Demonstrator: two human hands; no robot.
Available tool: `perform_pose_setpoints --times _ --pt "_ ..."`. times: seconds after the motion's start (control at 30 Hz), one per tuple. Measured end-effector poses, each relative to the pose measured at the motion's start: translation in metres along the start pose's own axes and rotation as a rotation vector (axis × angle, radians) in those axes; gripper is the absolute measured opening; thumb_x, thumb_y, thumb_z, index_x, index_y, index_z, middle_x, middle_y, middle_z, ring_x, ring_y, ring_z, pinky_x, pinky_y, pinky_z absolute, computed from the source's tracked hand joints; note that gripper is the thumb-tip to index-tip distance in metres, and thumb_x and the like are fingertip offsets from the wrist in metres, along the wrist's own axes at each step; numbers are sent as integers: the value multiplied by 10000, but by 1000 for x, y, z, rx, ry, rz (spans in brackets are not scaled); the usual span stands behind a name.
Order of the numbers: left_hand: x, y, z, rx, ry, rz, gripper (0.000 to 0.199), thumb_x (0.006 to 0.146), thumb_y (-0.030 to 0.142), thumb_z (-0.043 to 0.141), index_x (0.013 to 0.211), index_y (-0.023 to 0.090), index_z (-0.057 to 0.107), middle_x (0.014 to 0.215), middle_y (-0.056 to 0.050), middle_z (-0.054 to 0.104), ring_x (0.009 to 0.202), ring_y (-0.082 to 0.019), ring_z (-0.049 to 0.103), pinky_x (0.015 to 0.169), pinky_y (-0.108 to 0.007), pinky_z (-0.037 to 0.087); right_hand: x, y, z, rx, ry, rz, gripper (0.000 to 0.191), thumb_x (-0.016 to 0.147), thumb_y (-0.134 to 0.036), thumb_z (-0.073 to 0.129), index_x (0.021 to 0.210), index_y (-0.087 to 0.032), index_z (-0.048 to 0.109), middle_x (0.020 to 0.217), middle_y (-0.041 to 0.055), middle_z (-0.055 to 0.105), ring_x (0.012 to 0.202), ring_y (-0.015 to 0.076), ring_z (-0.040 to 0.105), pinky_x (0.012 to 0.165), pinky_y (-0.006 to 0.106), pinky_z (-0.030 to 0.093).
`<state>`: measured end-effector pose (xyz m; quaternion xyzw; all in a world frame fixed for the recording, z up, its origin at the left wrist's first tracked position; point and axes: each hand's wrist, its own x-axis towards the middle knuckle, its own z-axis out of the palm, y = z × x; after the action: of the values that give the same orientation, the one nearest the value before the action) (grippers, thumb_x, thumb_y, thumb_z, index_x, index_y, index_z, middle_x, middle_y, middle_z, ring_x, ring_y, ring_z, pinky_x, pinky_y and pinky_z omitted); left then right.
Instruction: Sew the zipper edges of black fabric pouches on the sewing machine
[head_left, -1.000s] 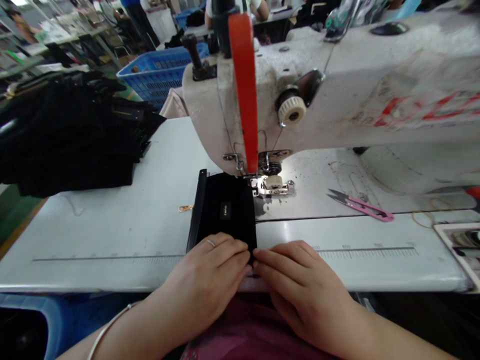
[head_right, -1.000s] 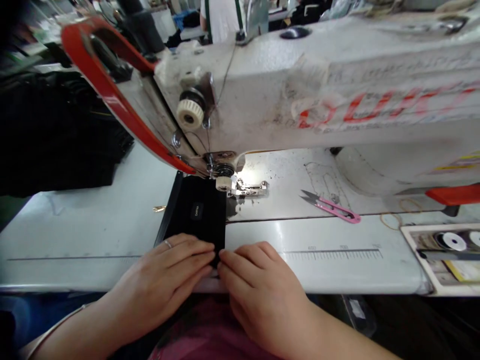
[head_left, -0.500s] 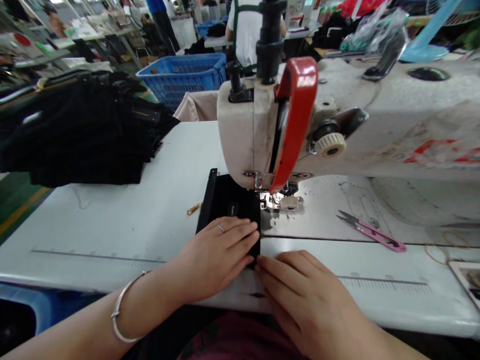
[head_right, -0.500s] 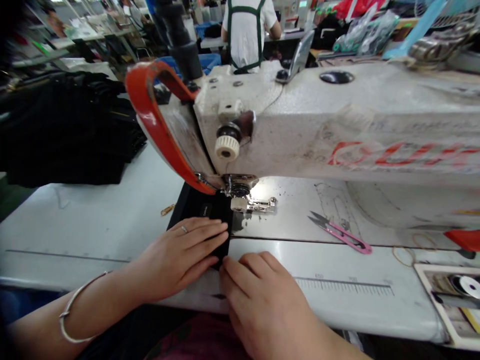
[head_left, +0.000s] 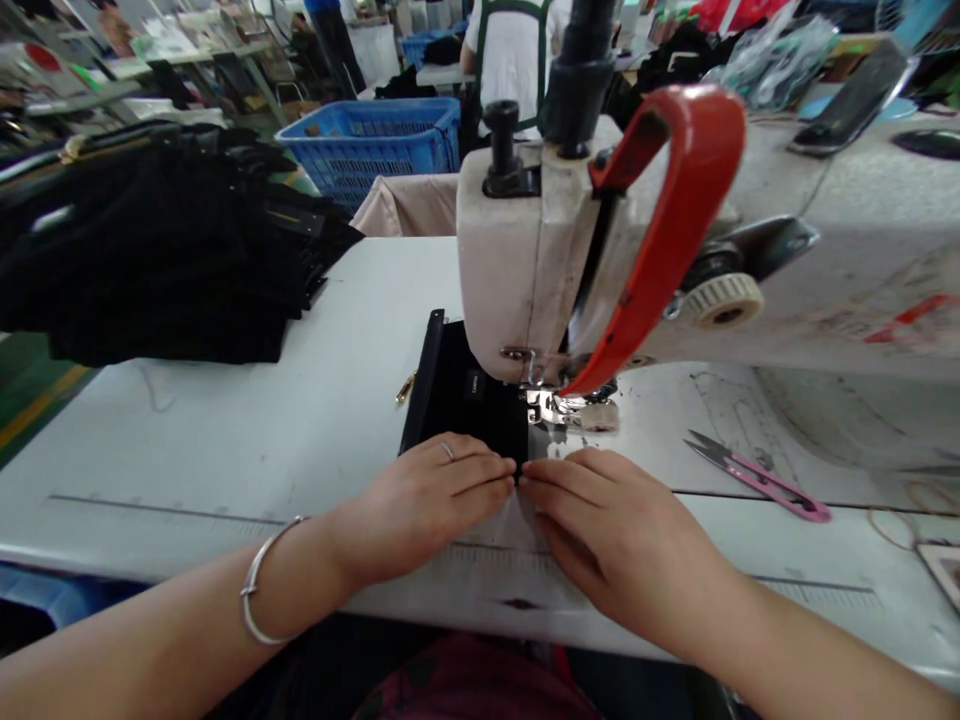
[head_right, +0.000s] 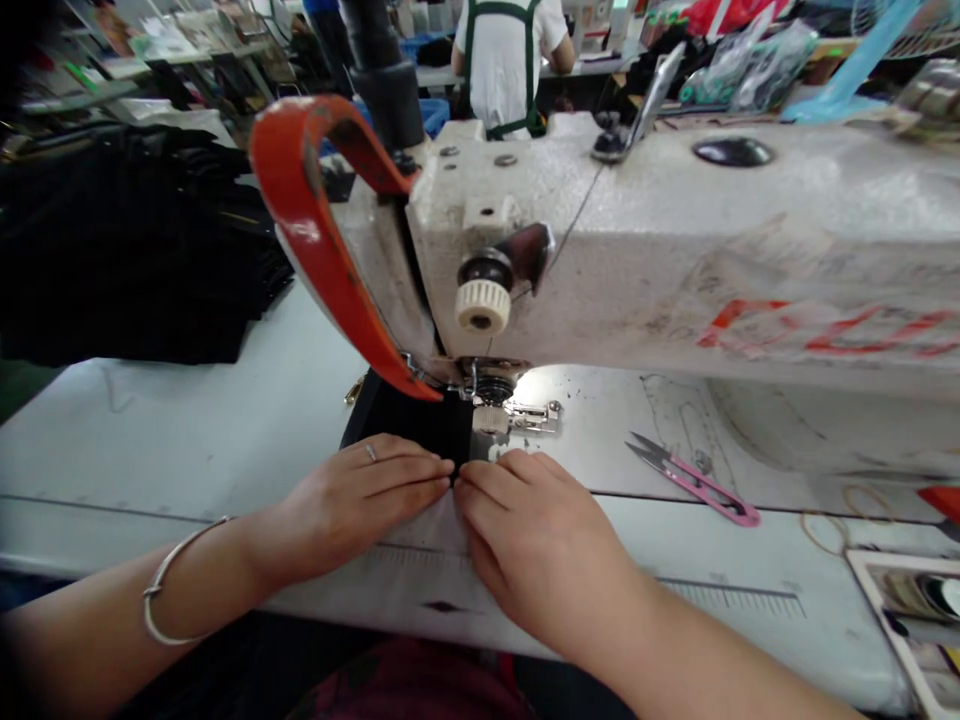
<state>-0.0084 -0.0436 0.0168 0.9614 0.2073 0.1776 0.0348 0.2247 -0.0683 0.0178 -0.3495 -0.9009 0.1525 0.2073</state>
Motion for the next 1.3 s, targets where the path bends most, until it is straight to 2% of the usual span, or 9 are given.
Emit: perform_pose_setpoints --times 0.1,0.27,0.43,0.57,0.73,0.9,1.13,1.3 --pt "5 -7 1 37 15 23 221 945 108 496 1123 82 625 1111 -98 693 1046 -206 630 914 -363 563 6 6 -1 -44 0 -6 215 903 -147 507 1054 -138 660 1053 95 677 935 218 598 823 404 529" --pt "12 -23 6 109 20 51 206 964 130 478 1095 106 634 1092 -78 706 1020 -175 647 937 -336 554 12 15 1 -114 7 -6 277 913 -173 495 1148 -145 639 1133 93 664 1006 234 601 854 417 528" --pt "16 -40 11 161 24 86 226 962 90 448 1104 101 624 1112 -66 706 1037 -178 648 960 -350 542 17 22 6 -191 26 53 304 902 -197 498 1162 -125 637 1064 99 654 926 253 601 802 429 530" --pt "21 -50 13 188 48 43 215 977 134 450 1077 125 641 1088 -57 709 1025 -165 653 928 -317 553 21 27 9 -229 27 98 333 899 -218 503 1192 -111 618 1051 113 646 942 270 595 793 427 527" --pt "29 -61 16 186 17 -18 213 976 143 459 1032 169 663 1056 -34 716 1062 -146 646 1003 -313 509 23 27 12 -250 37 138 304 899 -241 504 1151 -125 630 1030 118 642 920 270 589 782 420 514" --pt "34 -66 17 196 27 -57 198 966 146 480 978 156 677 1023 -43 727 1023 -160 658 987 -308 505 21 28 16 -250 63 150 302 905 -241 505 1156 -131 631 1044 122 638 926 272 592 772 415 511" --pt "35 -65 17 198 93 -37 245 971 128 454 973 152 697 1018 -40 738 1009 -155 665 973 -295 501 22 30 17 -235 61 160 301 909 -235 507 1164 -135 632 1092 118 630 981 273 585 824 417 506" --pt "34 -63 17 196 73 -80 244 956 119 467 942 169 705 972 -31 740 928 -154 678 891 -284 527 23 29 16 -219 57 156 296 908 -221 504 1158 -135 639 1052 113 633 970 262 583 829 409 500"
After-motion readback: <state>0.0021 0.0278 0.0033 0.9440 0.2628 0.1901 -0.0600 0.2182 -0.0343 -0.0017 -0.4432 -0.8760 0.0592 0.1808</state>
